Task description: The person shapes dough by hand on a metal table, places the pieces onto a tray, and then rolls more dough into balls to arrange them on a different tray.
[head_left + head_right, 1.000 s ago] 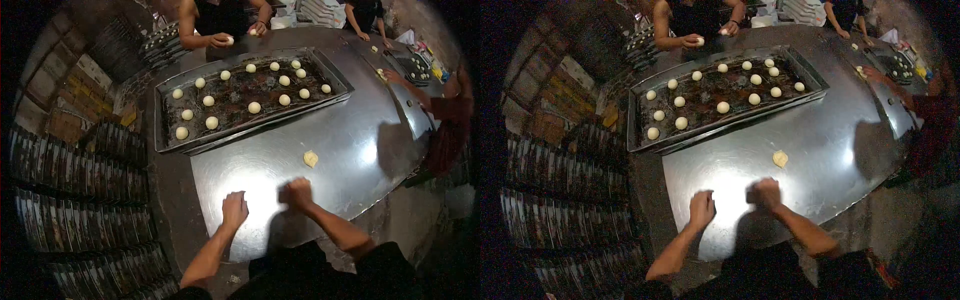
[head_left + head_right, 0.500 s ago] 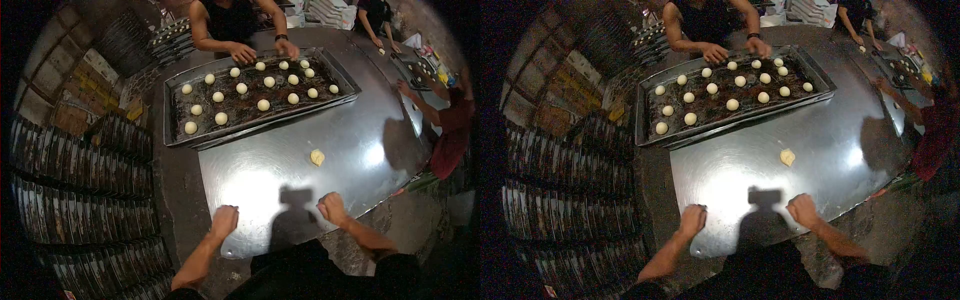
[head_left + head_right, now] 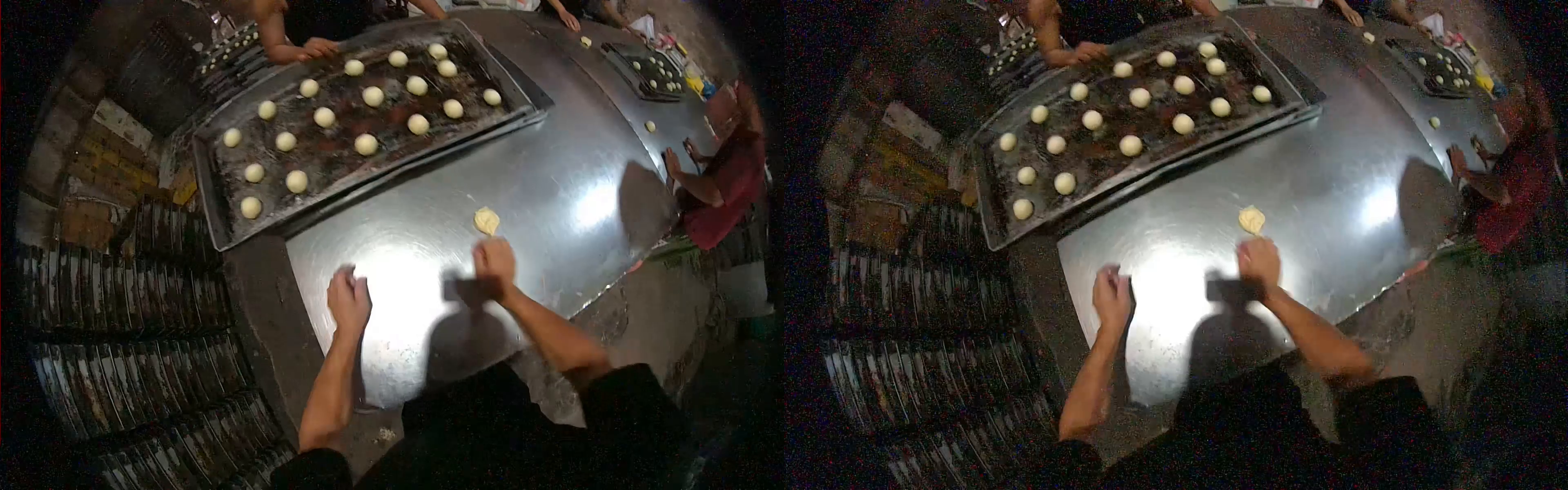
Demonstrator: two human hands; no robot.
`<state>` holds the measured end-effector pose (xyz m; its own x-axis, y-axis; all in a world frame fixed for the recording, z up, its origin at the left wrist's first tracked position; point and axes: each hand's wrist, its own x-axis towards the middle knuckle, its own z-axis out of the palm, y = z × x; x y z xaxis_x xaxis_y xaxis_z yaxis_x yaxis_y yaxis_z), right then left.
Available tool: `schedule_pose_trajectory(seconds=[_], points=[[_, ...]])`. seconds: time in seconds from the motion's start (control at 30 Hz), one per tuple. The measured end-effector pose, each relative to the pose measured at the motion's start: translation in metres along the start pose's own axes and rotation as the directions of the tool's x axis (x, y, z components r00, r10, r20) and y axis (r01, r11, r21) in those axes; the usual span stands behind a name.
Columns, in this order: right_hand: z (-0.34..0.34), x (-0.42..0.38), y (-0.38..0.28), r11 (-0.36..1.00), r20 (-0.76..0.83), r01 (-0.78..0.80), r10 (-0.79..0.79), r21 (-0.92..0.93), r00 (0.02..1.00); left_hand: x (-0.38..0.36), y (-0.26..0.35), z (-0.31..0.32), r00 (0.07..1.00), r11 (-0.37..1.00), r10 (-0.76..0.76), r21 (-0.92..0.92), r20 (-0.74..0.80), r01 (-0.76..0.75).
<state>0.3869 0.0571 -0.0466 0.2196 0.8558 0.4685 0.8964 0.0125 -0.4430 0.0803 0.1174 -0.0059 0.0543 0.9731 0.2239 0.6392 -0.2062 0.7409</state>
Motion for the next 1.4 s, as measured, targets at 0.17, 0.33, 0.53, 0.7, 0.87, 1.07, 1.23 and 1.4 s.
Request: schedule_pose_trajectory(seconds=[0.17, 0.33, 0.53, 0.7, 0.87, 1.07, 1.23, 1.4], points=[[-0.026, -0.060, 0.008, 0.900, 0.155, 0.388, -0.420, 0.200, 0.894, -0.054, 0.000, -0.032, 0.874, 0.911, 0.286, 0.171, 0.392, -0.375], [-0.045, -0.010, 0.026, 0.996, 0.244, 0.007, 0.016, -0.092, 0.970, -0.008, -0.034, -0.016, 0.994, 0.974, 0.095, 0.203, 0.054, -0.104], [-0.025, -0.100, 0.008, 0.980, 0.170, 0.087, -0.118, 0.177, 0.978, -0.057, 0.002, -0.029, 0.874, 0.879, 0.343, 0.211, 0.345, -0.428], [-0.055, -0.019, 0.012, 0.999, 0.032, 0.024, -0.023, -0.028, 0.999, 0.003, -0.031, -0.007, 0.999, 0.999, -0.024, 0.030, -0.036, 0.025], [-0.059, -0.083, -0.028, 0.835, 0.207, -0.306, 0.235, 0.457, 0.950, -0.047, 0.002, -0.018, 0.866, 0.879, 0.382, 0.162, 0.323, -0.449], [-0.043, -0.005, 0.006, 0.991, -0.060, -0.035, 0.043, 0.129, 0.997, 0.010, -0.030, -0.001, 0.985, 0.995, -0.067, -0.084, -0.159, 0.054], [-0.060, -0.059, -0.020, 0.921, 0.105, 0.126, -0.176, 0.370, 0.979, -0.039, -0.011, -0.033, 0.897, 0.890, 0.333, 0.217, 0.291, -0.401], [-0.060, -0.015, 0.010, 1.000, 0.040, 0.016, -0.017, 0.021, 0.999, 0.005, -0.041, -0.012, 0.979, 0.989, -0.147, -0.010, -0.141, 0.147]])
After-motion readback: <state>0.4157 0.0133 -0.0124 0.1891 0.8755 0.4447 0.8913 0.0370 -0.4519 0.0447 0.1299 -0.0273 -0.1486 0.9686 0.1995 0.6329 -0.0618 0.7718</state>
